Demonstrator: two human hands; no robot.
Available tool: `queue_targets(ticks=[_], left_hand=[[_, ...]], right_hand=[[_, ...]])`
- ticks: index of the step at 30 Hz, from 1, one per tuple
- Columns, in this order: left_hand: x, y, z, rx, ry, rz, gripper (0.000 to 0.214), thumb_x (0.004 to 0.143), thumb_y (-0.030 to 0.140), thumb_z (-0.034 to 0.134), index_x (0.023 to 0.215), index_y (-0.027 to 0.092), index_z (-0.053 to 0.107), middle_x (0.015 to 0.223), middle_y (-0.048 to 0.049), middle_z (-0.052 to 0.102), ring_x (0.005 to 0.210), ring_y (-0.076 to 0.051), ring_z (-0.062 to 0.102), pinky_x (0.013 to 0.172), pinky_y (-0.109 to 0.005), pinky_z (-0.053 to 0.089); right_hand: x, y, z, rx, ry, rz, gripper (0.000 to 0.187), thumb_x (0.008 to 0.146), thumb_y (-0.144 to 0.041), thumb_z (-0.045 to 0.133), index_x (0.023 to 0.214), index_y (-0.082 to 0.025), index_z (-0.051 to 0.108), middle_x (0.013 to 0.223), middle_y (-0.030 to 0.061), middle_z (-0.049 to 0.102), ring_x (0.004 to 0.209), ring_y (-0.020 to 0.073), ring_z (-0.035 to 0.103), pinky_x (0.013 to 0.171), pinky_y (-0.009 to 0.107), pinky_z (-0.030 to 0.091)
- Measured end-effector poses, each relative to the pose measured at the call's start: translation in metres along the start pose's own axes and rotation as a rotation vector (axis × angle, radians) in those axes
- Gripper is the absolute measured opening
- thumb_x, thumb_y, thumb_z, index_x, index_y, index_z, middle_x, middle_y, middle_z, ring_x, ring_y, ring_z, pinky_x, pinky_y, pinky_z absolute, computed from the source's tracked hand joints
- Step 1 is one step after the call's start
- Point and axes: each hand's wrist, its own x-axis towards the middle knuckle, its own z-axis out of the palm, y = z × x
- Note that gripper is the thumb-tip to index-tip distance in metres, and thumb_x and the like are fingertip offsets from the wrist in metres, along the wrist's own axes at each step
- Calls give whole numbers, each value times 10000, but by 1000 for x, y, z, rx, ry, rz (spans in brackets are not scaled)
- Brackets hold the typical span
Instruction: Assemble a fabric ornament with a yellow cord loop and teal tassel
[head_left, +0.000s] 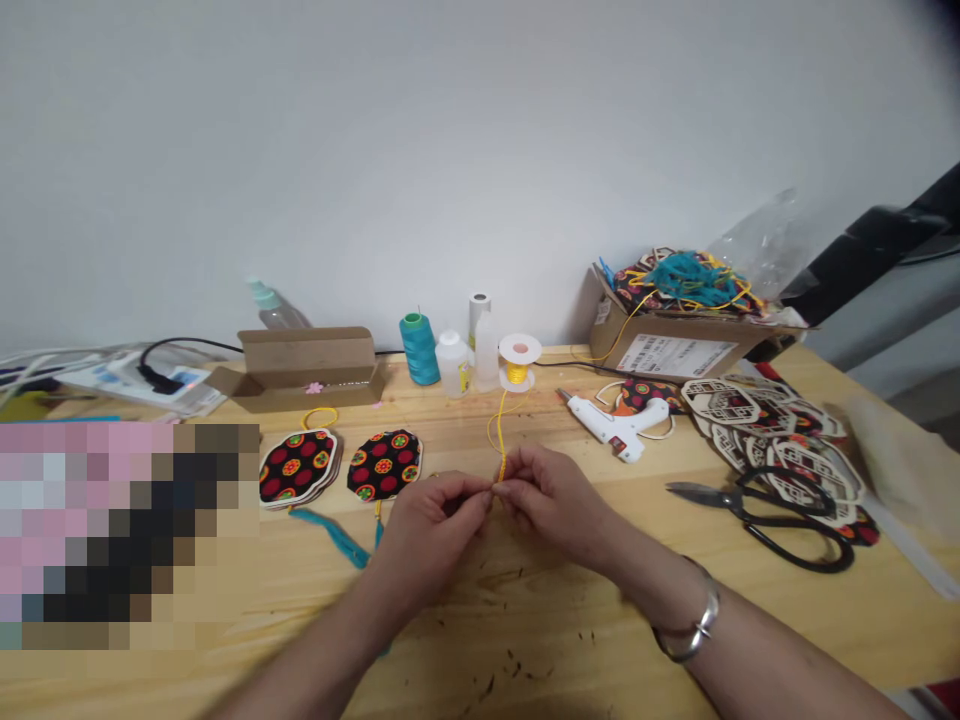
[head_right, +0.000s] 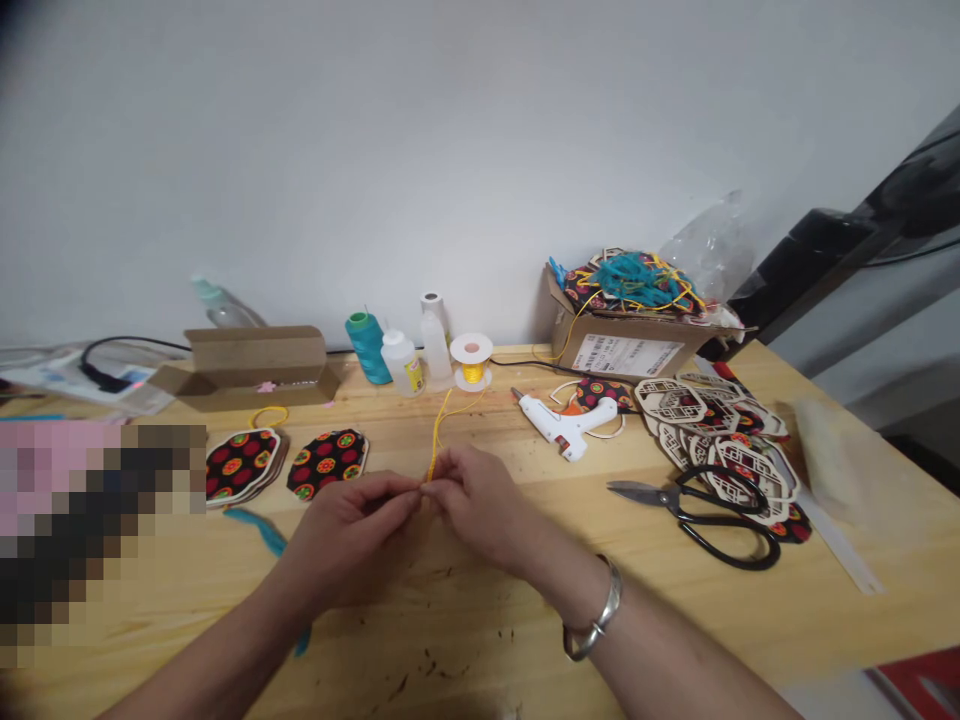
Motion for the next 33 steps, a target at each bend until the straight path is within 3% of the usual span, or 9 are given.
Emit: queue_targets(ticks=[4,9,16,25,33], left_hand=[[2,-1,-1,-194,-69,-127,131,694,231,584,711,169,698,506,37,561,472,-78,444,468,-186,329],[4,-8,-5,-450,-236,-177,130,713,261,611,702,155,686,518,25,563,471,-61,456,455,-169,321],[5,-9,-9,-482,-313,-209,138,712,275,635,701,149,691,495,18,574,439,-51,448,428,-164,290],[4,-8,-8,-461,-277,-202,120,703,261,647,668,151,679,466,30,555,418,-46,424,414,-165,276],[7,-11,-7,-497,-153,-198,143,703,282,654,682,141,666,500,27,556,451,-51,433,438,-163,302]], right_hand=[[2,-4,-4,87,-38,39,64,734,-177,526,687,-183,483,496,-67,495,436,68,453,456,193,336],[4,-11,-10,280,-141,104,105,680,-210,577,669,-171,481,479,-76,489,389,56,449,407,179,333],[3,-15,-14,373,-205,159,164,650,-235,626,697,-160,488,498,-78,496,378,45,453,374,161,323],[2,-15,-15,400,-243,166,225,648,-279,657,728,-160,483,495,-78,499,389,42,449,377,151,310],[3,-14,-16,303,-172,155,166,697,-219,569,843,-140,580,513,-63,512,407,50,453,425,180,336]])
